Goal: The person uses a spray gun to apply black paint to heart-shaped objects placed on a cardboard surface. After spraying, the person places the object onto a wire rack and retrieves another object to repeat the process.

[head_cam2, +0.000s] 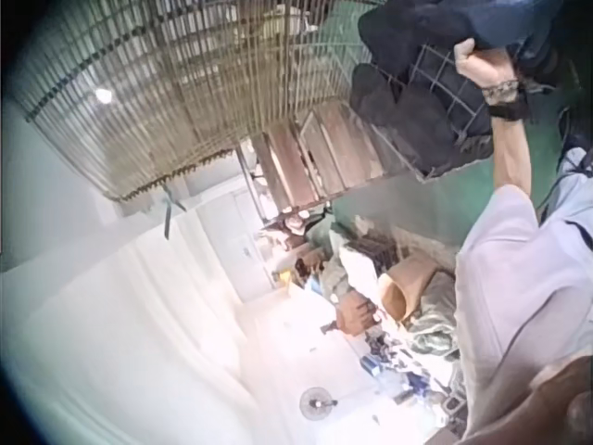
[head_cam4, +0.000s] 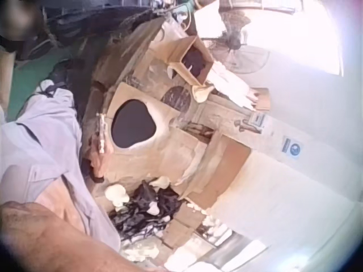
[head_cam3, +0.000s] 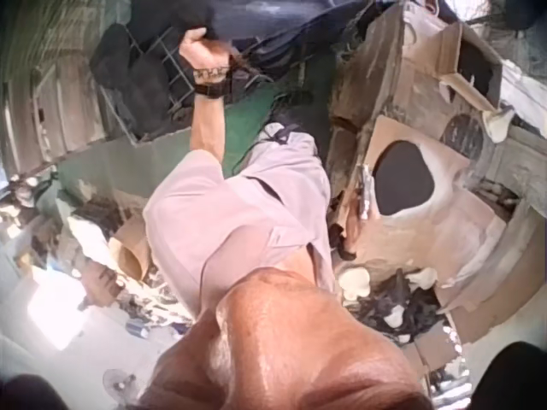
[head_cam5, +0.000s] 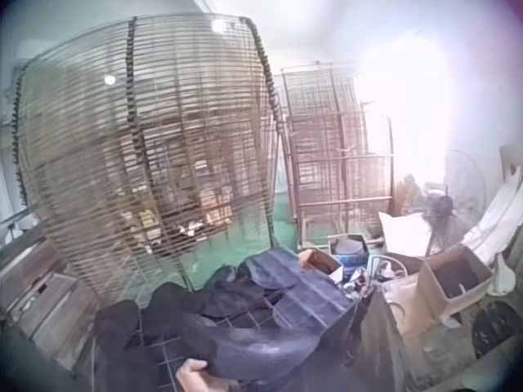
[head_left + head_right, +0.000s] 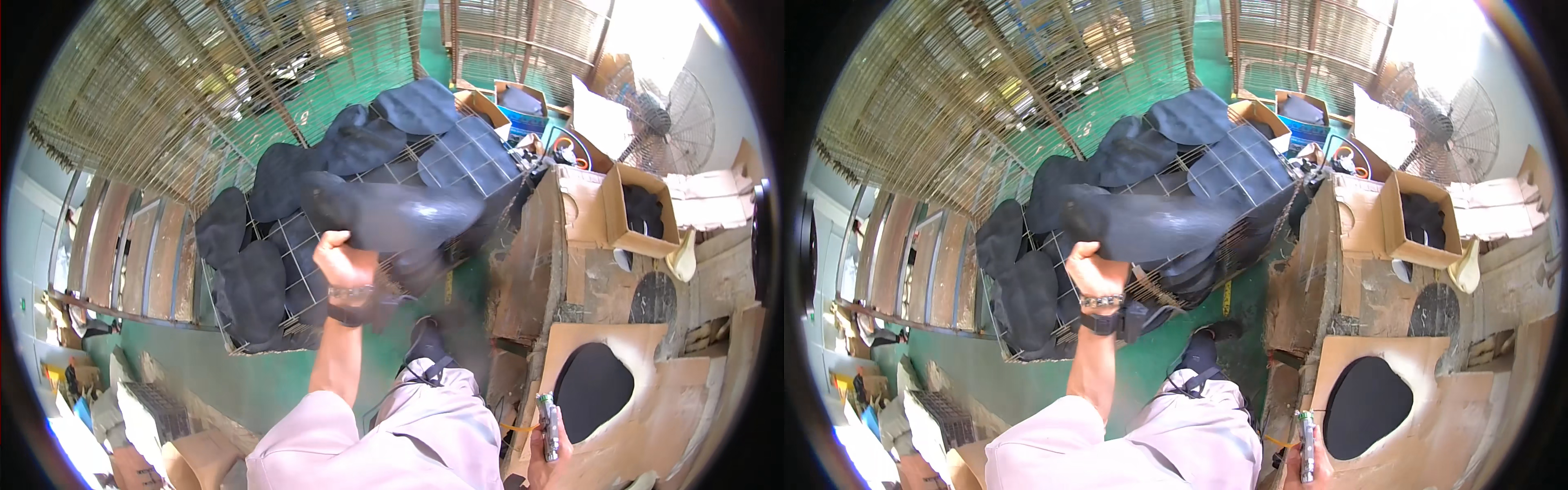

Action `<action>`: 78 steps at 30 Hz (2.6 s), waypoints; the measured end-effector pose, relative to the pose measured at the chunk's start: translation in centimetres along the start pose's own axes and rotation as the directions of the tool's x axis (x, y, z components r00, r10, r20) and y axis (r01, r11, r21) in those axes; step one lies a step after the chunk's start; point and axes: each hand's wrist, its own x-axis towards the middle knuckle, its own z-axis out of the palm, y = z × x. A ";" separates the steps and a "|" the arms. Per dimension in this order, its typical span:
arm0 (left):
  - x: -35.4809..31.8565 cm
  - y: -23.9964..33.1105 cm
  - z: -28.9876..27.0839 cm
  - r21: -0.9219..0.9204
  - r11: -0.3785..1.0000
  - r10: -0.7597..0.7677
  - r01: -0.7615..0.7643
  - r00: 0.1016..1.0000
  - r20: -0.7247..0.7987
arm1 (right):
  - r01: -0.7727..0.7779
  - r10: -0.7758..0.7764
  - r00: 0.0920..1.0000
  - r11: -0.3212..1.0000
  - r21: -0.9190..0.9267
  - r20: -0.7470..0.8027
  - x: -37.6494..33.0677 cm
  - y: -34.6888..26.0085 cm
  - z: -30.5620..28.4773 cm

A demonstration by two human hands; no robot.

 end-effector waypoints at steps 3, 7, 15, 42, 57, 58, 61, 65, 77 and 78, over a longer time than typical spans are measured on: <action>0.7 4.6 -6.2 0.032 0.987 0.159 -0.156 0.983 -0.094 | -0.206 0.205 0.978 0.978 0.022 0.050 1.8 -3.0 1.0; 0.1 8.3 -18.3 0.105 0.942 0.330 -0.317 0.828 -0.455 | -0.123 0.123 0.991 0.992 -0.003 0.053 3.1 -1.6 1.8; -4.2 8.3 -28.1 0.718 0.693 0.668 0.063 0.319 -0.672 | 0.128 -0.127 0.992 0.991 -0.028 0.022 3.6 2.8 3.5; 10.4 -30.4 -37.8 0.721 -0.517 -0.853 -0.461 0.204 -0.480 | -0.283 0.251 0.273 0.944 0.172 -0.929 -7.4 2.1 6.2; 8.8 -34.3 -33.0 0.826 -0.541 -0.817 0.160 0.135 -0.561 | -0.294 0.248 0.355 0.945 0.144 -0.901 -6.0 3.0 4.2; 8.8 -34.3 -33.2 0.830 -0.540 -0.818 0.142 0.142 -0.557 | -0.308 0.265 0.413 0.941 0.140 -0.871 -6.3 2.8 4.4; 8.5 -34.4 -33.5 0.834 -0.552 -0.818 0.023 0.180 -0.546 | -0.324 0.330 0.493 0.928 0.183 -0.805 -6.8 2.9 5.0; 7.7 -33.7 -32.5 0.782 -0.571 -0.819 -0.251 0.246 -0.519 | -0.355 0.317 0.291 0.912 0.206 -0.903 -7.0 2.6 4.7; 10.9 -36.8 -37.6 0.795 -0.575 -0.801 0.195 0.065 -0.595 | -0.246 0.288 0.525 0.952 0.181 -0.801 -3.6 1.8 3.5; 9.7 -36.8 -36.8 0.781 -0.592 -0.785 0.201 0.078 -0.615 | -0.272 0.278 0.498 0.949 0.156 -0.821 -3.1 2.0 3.4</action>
